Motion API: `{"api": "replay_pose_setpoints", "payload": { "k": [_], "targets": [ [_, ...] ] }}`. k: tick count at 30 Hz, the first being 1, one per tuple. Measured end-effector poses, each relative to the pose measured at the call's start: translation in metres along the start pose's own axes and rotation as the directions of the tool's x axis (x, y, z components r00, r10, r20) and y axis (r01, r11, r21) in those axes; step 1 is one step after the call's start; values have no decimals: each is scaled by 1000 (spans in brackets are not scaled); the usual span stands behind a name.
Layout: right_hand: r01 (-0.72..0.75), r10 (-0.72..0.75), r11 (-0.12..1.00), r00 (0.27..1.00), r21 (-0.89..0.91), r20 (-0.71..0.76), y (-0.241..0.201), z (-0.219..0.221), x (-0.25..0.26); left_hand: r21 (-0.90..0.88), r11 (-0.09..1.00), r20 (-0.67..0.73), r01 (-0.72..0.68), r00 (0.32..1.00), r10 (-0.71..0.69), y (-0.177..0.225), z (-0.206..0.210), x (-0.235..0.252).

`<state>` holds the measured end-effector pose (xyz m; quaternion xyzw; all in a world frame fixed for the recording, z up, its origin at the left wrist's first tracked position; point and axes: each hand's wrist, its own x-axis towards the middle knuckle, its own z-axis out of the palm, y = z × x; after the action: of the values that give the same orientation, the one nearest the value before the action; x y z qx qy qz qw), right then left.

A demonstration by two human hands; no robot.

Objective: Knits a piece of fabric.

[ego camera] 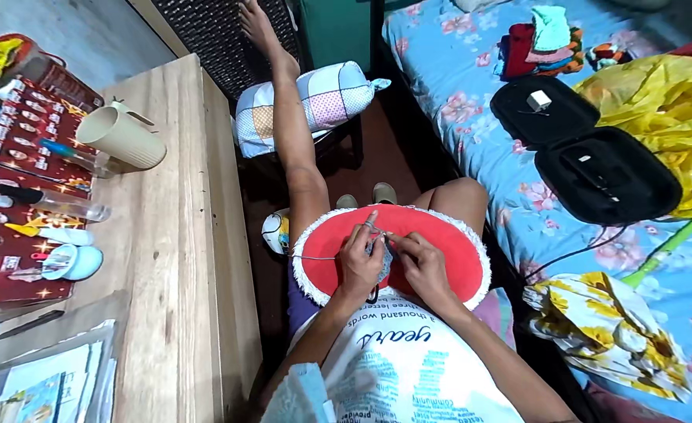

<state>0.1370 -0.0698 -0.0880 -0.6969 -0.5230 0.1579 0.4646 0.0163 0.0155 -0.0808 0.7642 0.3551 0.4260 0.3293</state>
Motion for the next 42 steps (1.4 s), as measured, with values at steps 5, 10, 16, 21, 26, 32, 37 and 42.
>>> {"api": "replay_pose_setpoints", "payload": {
  "k": [5,10,16,21,26,32,37,42],
  "targets": [
    [168,-166,986,982,7,-93,-19,-9,1,-178,981,-39,80,995,-88,27,-11,5],
    [247,-260,961,959,-122,-111,-33,-10,3,-141,990,-85,30,995,-43,35,-17,5],
    [72,-70,978,997,196,-15,-44,-12,7,-256,964,-53,77,994,-93,39,-20,4],
    [-361,232,579,932,731,277,-58,-21,20,-558,797,103,231,972,-210,45,-35,15],
    [89,-97,926,995,368,4,-48,-15,14,-533,804,197,264,963,-185,45,-51,20],
    [378,-439,869,887,-320,-142,-56,-18,12,-453,870,139,195,979,-148,50,-55,18],
    [412,-515,791,847,-451,-130,-53,-25,9,-398,893,130,211,976,-172,49,-56,19],
    [257,-257,966,966,-3,-17,-40,-32,7,-459,833,227,309,947,-227,45,-55,21]
  ]
}}
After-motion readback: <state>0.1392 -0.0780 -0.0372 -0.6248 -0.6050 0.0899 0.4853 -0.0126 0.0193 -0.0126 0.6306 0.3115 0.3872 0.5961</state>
